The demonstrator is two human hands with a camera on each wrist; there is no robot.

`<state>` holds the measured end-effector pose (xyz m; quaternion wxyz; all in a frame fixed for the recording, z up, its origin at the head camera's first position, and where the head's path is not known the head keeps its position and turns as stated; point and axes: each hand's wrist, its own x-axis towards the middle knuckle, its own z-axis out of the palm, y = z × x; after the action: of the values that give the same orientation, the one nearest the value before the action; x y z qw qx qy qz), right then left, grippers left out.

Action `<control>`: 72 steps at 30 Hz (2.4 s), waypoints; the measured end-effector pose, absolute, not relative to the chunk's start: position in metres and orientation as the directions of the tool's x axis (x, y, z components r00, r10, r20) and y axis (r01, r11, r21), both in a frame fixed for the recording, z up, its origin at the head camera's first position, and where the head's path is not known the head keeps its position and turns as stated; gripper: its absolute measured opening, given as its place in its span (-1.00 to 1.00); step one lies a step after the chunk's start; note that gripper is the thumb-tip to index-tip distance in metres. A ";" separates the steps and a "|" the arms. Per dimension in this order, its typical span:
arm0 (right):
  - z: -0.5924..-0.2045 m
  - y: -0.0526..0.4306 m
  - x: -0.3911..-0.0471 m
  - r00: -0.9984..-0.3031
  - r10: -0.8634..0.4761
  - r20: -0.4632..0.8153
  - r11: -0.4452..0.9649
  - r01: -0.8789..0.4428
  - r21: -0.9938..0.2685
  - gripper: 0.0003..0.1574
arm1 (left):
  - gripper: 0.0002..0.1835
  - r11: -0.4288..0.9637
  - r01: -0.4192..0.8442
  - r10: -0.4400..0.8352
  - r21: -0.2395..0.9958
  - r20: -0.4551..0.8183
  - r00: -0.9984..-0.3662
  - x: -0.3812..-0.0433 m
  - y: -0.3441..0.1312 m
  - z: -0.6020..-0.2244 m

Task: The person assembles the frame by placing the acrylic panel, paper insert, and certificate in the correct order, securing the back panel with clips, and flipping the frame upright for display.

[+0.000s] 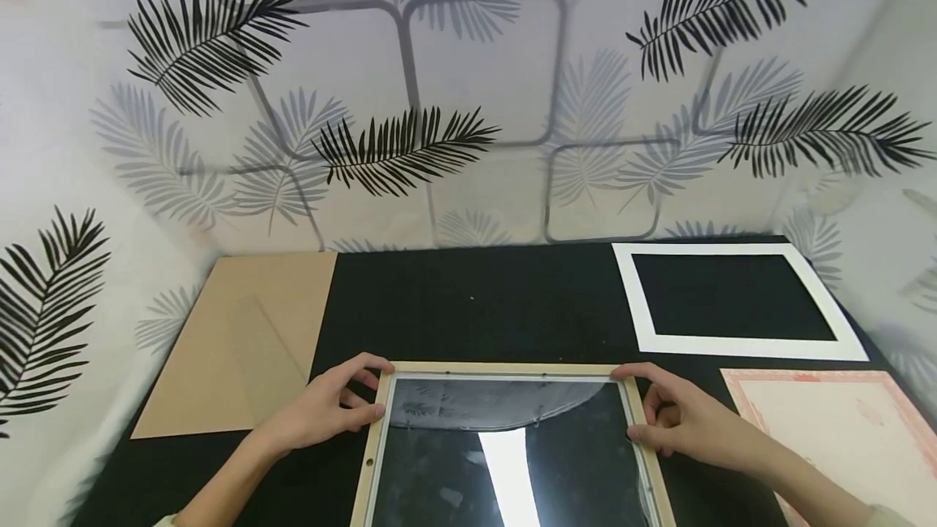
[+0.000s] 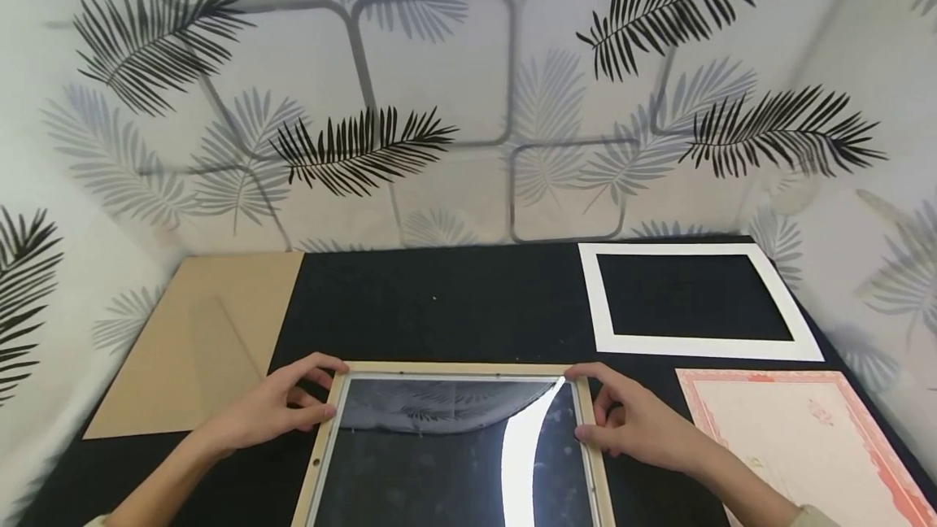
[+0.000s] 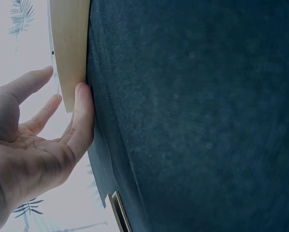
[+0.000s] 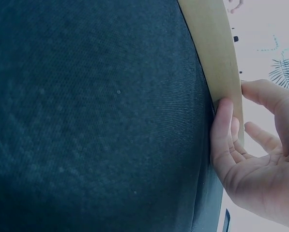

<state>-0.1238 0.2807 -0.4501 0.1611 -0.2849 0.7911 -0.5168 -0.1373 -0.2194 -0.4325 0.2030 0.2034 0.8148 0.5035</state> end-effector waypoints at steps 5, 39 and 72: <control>-0.451 0.280 -0.124 -0.784 -0.619 0.044 0.298 -0.286 -0.911 -0.20 | -0.49 0.423 0.142 0.536 0.895 -0.121 -0.835 -0.136 -0.220 -0.431; -0.453 0.281 -0.121 -0.811 -0.585 0.014 0.339 -0.260 -0.904 -0.19 | -0.31 0.497 0.063 0.434 0.866 -0.185 -0.882 -0.133 -0.207 -0.433; -0.449 0.269 -0.116 -0.911 -0.412 -0.018 0.492 -0.206 -0.846 0.00 | -0.18 0.490 0.003 0.293 0.872 -0.162 -0.942 -0.121 -0.197 -0.437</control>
<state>-0.1158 0.2689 -0.4485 0.1094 -0.1802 0.8567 -0.4708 -0.1214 -0.1973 -0.4366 0.1461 0.0869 0.8507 0.4974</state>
